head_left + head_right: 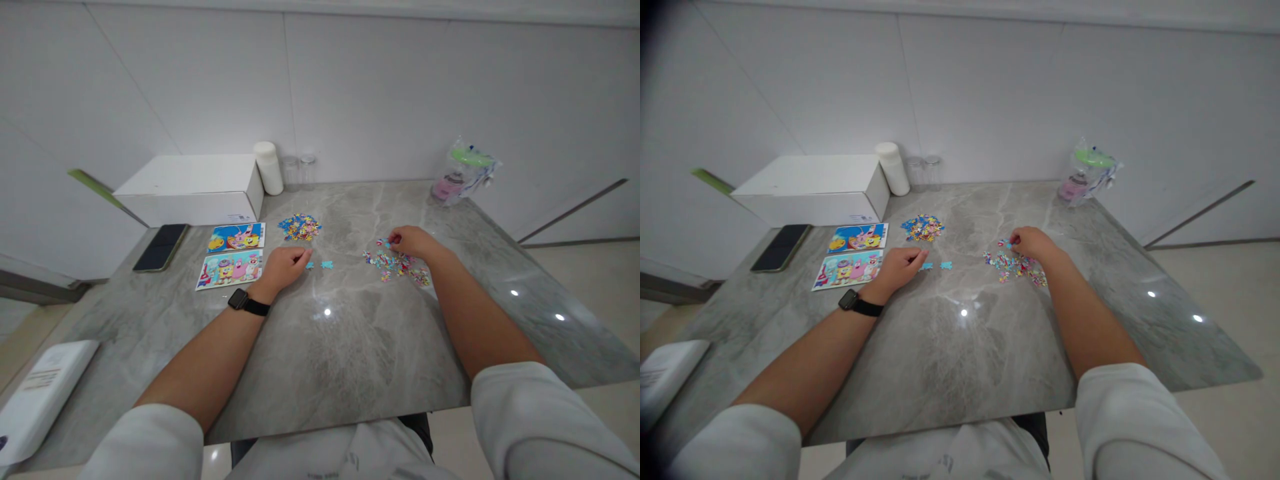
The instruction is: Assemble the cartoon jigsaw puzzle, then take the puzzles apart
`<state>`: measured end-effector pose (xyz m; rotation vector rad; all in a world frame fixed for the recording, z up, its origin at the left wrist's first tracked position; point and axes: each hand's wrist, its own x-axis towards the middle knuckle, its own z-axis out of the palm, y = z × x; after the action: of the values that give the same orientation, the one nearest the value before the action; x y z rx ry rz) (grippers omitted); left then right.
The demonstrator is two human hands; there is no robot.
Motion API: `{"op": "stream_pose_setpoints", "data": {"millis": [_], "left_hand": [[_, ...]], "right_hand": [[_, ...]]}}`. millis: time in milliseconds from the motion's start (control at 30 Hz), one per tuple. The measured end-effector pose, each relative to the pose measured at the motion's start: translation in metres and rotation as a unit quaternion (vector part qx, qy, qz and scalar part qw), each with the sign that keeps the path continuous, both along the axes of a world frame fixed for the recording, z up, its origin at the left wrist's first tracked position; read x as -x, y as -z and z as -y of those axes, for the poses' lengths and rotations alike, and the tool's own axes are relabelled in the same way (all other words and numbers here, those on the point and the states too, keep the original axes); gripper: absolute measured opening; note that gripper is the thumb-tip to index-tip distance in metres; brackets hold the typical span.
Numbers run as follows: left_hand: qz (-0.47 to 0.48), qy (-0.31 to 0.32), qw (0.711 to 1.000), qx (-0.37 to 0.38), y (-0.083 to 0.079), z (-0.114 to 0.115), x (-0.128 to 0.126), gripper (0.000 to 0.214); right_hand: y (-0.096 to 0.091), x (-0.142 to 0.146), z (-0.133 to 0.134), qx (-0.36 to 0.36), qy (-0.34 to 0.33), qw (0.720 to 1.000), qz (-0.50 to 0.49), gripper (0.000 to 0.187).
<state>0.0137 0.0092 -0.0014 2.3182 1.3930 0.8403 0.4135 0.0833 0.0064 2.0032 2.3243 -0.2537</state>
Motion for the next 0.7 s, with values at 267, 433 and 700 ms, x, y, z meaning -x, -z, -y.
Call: {"op": "stream_pose_setpoints", "data": {"millis": [267, 433, 700], "left_hand": [[0.004, 0.001, 1.0, -0.001, 0.001, 0.0, 0.0, 0.051], [0.002, 0.004, 1.0, -0.014, 0.004, -0.002, 0.001, 0.051], [0.003, 0.004, 1.0, -0.024, 0.007, -0.003, 0.002, 0.052]], "right_hand": [[-0.003, 0.004, 0.003, 0.01, -0.016, 1.0, -0.002, 0.025], [-0.007, 0.006, 0.006, 0.044, -0.011, 0.999, -0.01, 0.02], [-0.014, 0.005, 0.008, 0.023, -0.005, 0.994, -0.11, 0.01]]}}
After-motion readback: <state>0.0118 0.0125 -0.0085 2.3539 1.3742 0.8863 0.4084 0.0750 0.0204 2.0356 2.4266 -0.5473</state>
